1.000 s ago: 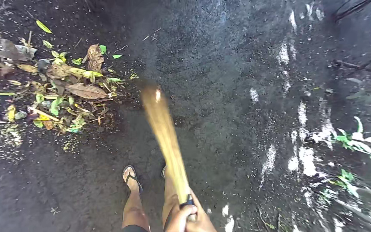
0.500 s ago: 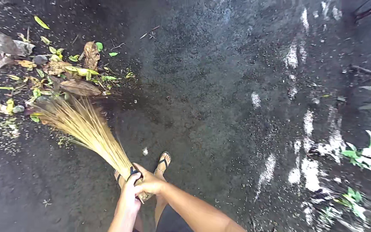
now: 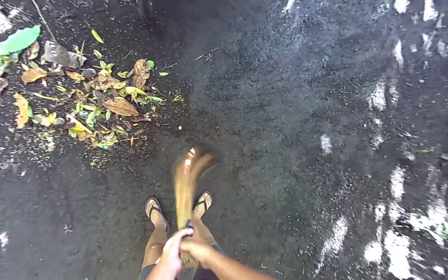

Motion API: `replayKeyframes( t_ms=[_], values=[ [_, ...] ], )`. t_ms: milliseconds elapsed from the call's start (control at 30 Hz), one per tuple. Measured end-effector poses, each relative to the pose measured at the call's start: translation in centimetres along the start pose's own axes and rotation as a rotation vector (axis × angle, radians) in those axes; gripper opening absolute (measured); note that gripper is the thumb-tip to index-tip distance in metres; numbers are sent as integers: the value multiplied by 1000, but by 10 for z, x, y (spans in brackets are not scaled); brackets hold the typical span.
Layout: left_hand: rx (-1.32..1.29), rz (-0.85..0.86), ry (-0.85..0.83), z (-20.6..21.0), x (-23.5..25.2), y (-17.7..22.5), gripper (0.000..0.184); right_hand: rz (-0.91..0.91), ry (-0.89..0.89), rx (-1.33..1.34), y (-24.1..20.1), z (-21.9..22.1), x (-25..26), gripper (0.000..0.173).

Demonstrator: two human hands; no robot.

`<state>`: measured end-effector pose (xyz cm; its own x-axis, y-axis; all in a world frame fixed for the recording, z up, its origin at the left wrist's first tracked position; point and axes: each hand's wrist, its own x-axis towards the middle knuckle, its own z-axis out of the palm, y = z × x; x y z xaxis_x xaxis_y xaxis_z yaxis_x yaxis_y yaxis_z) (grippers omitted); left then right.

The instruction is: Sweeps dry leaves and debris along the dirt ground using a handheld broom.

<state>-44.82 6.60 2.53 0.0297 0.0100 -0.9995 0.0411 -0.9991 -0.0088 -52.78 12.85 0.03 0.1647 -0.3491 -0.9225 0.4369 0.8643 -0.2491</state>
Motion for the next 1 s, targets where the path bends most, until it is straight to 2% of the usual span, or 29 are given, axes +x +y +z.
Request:
replayKeyframes(
  t_ms=[67,100,167,233,333,433,500,567,667,733,800,867,900,1000],
  values=[
    [-128,125,32,-3,18,31,24,-58,-175,-136,-43,7,37,97],
    [-149,174,35,6,18,44,20,-108,-214,-163,-59,6,48,97],
    [-159,237,30,30,9,60,16,-187,-240,-172,-87,-6,43,105],
    [-93,257,-18,49,-11,53,25,-231,-230,-184,-99,-28,15,115],
    [80,218,-206,59,-49,28,47,-254,-77,-155,-82,-46,-45,121],
    [345,3,-274,93,-120,63,36,-246,210,-52,-70,-43,-89,113],
    [386,-133,-329,101,-98,73,32,-202,349,61,-71,-44,-81,111],
    [316,-170,-330,95,-48,83,22,-117,339,96,-89,-41,-44,104],
    [-44,-95,-203,42,16,113,24,43,74,-113,-128,0,36,105],
    [-245,28,-94,4,31,155,21,49,-143,-290,-163,47,89,107],
    [-328,148,-16,-23,32,200,20,-27,-270,-343,-195,90,122,109],
    [-312,231,33,-35,27,233,22,-103,-308,-300,-219,116,131,113],
    [-285,260,29,-37,21,241,29,-126,-314,-283,-227,120,126,116],
    [-174,262,-50,-29,-8,233,49,-174,-228,-287,-230,110,86,119]
  ],
)
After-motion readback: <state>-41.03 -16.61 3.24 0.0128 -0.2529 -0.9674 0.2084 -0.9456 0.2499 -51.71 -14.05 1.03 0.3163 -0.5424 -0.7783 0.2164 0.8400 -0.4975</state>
